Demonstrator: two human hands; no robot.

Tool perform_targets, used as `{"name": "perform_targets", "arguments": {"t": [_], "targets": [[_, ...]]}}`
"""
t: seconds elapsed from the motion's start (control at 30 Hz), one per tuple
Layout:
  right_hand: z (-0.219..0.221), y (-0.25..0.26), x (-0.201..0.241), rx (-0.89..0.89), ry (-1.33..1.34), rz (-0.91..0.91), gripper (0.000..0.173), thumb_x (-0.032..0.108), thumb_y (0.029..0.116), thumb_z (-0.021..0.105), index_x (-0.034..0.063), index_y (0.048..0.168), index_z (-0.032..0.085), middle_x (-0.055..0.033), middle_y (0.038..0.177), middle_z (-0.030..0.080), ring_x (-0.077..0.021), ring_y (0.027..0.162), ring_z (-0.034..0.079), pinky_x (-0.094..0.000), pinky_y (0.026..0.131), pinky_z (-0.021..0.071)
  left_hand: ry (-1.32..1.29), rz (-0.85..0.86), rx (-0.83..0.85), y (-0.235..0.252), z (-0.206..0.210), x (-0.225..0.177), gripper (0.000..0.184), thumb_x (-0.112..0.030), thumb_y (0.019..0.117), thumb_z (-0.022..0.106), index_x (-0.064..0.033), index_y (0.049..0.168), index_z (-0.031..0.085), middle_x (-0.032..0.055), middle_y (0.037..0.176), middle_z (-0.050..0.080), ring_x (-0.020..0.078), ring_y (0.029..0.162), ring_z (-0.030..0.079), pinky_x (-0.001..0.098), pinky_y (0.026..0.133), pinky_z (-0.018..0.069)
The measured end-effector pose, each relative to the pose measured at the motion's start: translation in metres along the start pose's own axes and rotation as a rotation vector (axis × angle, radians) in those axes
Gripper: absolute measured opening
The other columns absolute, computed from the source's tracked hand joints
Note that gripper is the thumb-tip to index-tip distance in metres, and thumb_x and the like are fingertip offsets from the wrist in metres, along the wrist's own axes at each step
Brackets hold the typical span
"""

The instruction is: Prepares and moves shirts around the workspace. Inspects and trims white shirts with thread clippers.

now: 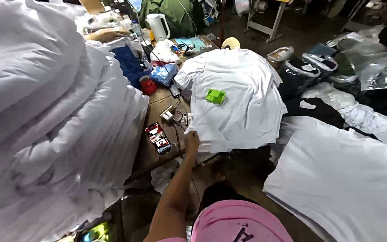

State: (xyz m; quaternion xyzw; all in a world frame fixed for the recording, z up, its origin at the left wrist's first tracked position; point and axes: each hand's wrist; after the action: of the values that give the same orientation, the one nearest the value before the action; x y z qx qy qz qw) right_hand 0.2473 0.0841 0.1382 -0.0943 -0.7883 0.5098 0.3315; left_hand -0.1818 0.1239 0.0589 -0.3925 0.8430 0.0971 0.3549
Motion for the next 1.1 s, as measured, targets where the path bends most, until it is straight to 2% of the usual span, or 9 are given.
{"name": "perform_targets", "arguments": {"t": [0.07,0.13,0.23,0.43,0.67,0.77,0.83,1.0,1.1], "targets": [[0.004,0.091,-0.006,0.08,-0.026,-0.281,0.035,0.005,0.1074,0.047,-0.0097,0.138,0.055,-0.0259,0.136,0.061,-0.0274,0.124,0.061,-0.0353,0.108,0.045,0.027,-0.122,-0.051,0.048,-0.015,0.011,0.035,-0.011,0.106,0.047,0.0063,0.134,0.06,0.028,0.133,0.061,0.0393,0.126,0.06,0.0524,0.109,0.0448],[0.019,0.216,-0.033,0.026,0.016,-1.157,0.033,0.012,0.1028,0.054,-0.0171,0.114,0.065,-0.0289,0.101,0.071,-0.0251,0.09,0.073,-0.0263,0.08,0.0585,0.088,-0.197,-0.035,0.091,-0.02,0.022,0.035,-0.014,0.1048,0.05,0.0044,0.134,0.06,0.0281,0.135,0.06,0.0406,0.127,0.059,0.0552,0.108,0.0459],[0.012,0.186,0.091,0.115,-0.076,-0.69,0.033,0.013,0.105,0.055,-0.0045,0.132,0.061,-0.0211,0.128,0.066,-0.027,0.117,0.065,-0.0422,0.106,0.0494,0.223,-0.222,0.053,0.133,-0.014,0.027,0.045,-0.017,0.1014,0.058,0.0076,0.138,0.054,0.0321,0.14,0.054,0.0451,0.129,0.056,0.0585,0.107,0.0464],[0.029,0.167,0.225,0.088,-0.115,-0.85,0.033,0.016,0.1059,0.053,-0.0047,0.13,0.061,-0.0208,0.124,0.066,-0.0253,0.111,0.067,-0.04,0.1,0.0537,0.4,-0.19,0.173,0.158,-0.008,0.027,0.048,-0.017,0.098,0.063,0.009,0.137,0.053,0.0328,0.136,0.057,0.0474,0.122,0.06,0.0619,0.101,0.0492],[0.035,0.17,0.261,0.123,0.095,-0.823,0.03,0.013,0.1063,0.05,-0.0075,0.126,0.061,-0.0171,0.115,0.068,-0.0179,0.097,0.069,-0.0339,0.089,0.0573,-0.105,-0.007,-0.043,0.142,-0.032,-0.005,0.036,-0.013,0.1035,0.056,0.0116,0.13,0.06,0.0314,0.115,0.067,0.0419,0.106,0.067,0.0559,0.098,0.0507],[0.044,0.163,0.286,0.13,0.354,-0.76,0.042,0.017,0.1076,0.047,-0.0071,0.142,0.047,-0.0185,0.128,0.063,-0.0214,0.108,0.068,-0.0376,0.094,0.0568,-0.329,0.35,0.136,0.107,-0.012,-0.039,0.033,-0.007,0.1025,0.052,0.0119,0.128,0.06,0.0225,0.1,0.07,0.0245,0.082,0.07,0.0413,0.078,0.0595],[0.05,0.164,0.304,0.146,0.519,-0.746,0.045,0.019,0.1093,0.043,-0.006,0.147,0.041,-0.0181,0.133,0.061,-0.0203,0.114,0.066,-0.0372,0.099,0.0542,-0.349,0.493,0.342,0.08,0.001,-0.067,0.031,-0.003,0.1001,0.055,0.0119,0.127,0.062,0.0201,0.099,0.072,0.0222,0.082,0.071,0.039,0.078,0.0602],[0.046,0.182,0.313,0.043,0.757,-0.724,0.038,0.016,0.1114,0.035,-0.0027,0.115,0.067,-0.0066,0.106,0.074,-0.0071,0.088,0.069,-0.0246,0.076,0.0556,-0.303,0.715,0.589,0.062,0.012,-0.083,0.023,0.0,0.0945,0.059,0.0089,0.113,0.069,0.0157,0.096,0.073,0.0179,0.083,0.073,0.0325,0.081,0.0609],[0.029,0.182,0.311,-0.046,0.807,-0.768,0.033,0.012,0.1101,0.039,-0.007,0.126,0.061,-0.0112,0.12,0.07,-0.0095,0.101,0.069,-0.0263,0.088,0.0557,-0.238,0.688,0.532,0.086,0.001,-0.085,0.025,-0.009,0.1024,0.056,0.0057,0.116,0.071,0.0158,0.1,0.075,0.0211,0.085,0.075,0.0362,0.081,0.0621]]}}
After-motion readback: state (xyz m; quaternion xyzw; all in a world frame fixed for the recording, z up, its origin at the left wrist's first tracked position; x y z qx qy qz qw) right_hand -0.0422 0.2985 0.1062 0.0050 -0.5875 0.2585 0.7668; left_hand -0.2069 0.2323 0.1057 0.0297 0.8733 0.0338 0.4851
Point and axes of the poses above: each hand's wrist, its own y-axis towards the middle knuckle, its own z-axis out of the palm, x = y × z
